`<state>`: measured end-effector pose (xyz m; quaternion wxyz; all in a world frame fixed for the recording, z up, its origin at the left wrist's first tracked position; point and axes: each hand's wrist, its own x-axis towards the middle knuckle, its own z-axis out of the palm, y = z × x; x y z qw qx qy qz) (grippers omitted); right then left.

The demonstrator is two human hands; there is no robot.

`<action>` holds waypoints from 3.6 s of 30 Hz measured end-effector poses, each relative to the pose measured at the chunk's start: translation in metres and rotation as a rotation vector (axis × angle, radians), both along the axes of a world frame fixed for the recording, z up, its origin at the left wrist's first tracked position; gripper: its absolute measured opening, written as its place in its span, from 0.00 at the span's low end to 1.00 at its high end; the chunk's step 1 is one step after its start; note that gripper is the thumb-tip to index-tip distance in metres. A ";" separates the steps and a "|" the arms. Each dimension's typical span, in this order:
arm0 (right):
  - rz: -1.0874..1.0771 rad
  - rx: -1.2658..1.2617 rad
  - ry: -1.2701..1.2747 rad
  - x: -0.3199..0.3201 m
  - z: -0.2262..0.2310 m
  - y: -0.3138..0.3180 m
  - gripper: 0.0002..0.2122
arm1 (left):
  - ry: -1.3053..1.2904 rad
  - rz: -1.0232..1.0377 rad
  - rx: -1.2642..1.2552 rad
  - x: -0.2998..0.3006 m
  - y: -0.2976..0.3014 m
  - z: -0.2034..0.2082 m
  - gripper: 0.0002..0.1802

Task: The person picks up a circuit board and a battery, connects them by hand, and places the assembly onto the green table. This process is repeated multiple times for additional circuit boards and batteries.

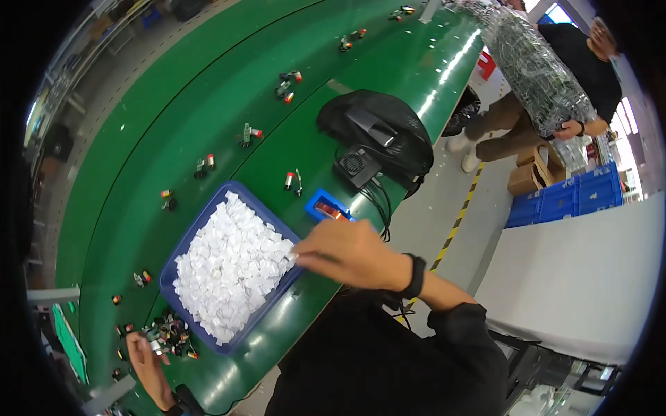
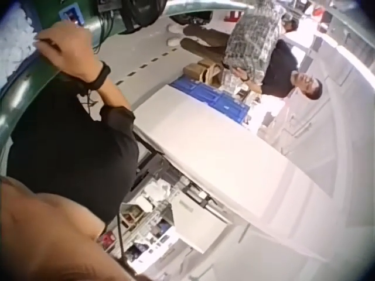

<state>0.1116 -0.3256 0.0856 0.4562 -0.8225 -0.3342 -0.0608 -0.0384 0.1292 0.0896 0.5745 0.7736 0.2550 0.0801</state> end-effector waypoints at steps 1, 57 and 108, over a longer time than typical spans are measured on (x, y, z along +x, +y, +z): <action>-0.032 0.022 0.038 0.002 0.008 -0.005 0.06 | -0.011 0.017 -0.056 -0.015 -0.011 -0.002 0.10; 0.536 0.021 0.367 -0.024 -0.059 0.113 0.06 | -0.141 -0.040 -0.555 0.002 -0.162 -0.057 0.11; 0.614 -0.080 0.612 0.005 -0.026 0.161 0.15 | 0.139 -0.331 -0.283 0.004 -0.124 -0.032 0.17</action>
